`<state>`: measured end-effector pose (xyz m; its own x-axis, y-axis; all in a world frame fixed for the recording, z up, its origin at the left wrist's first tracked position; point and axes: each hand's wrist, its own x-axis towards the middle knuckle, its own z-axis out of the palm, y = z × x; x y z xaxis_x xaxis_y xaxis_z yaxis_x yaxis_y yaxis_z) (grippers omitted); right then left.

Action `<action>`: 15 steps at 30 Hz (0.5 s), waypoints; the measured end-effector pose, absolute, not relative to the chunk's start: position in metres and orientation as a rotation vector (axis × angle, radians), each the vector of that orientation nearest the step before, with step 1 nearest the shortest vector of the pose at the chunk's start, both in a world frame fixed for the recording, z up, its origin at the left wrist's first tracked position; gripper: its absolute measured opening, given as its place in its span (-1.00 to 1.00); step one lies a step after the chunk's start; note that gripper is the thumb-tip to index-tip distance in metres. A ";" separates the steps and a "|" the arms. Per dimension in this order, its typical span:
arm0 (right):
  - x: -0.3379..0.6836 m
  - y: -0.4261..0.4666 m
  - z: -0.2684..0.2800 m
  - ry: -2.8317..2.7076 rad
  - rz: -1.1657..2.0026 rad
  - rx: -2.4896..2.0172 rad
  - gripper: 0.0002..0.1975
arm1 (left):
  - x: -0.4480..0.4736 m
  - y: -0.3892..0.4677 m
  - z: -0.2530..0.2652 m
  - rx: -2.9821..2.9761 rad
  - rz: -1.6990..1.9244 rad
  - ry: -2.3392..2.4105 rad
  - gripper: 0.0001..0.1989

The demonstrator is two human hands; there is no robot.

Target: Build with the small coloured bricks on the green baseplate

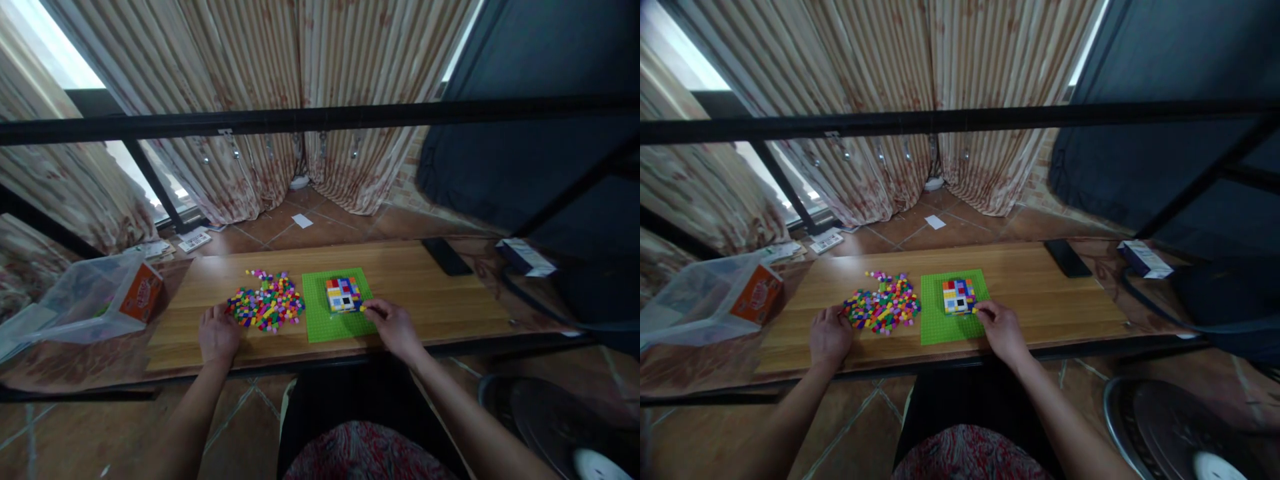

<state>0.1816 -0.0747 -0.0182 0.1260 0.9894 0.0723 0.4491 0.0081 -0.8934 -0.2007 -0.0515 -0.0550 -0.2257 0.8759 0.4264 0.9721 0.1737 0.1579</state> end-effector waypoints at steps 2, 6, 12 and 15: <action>0.182 -0.064 -0.014 -1.542 0.737 -1.551 -0.82 | -0.201 -0.051 -0.055 -1.784 -0.597 -2.201 -0.74; 0.184 -0.048 -0.011 -1.731 0.613 -1.490 -0.83 | -0.202 -0.050 -0.056 -1.780 -0.601 -2.203 -0.74; 0.189 -0.040 -0.017 -1.834 0.618 -1.465 -0.85 | -0.200 -0.050 -0.055 -1.772 -0.589 -2.219 -0.72; 0.190 -0.039 -0.019 -1.787 0.704 -1.449 -0.84 | -0.199 -0.051 -0.055 -1.772 -0.595 -2.220 -0.71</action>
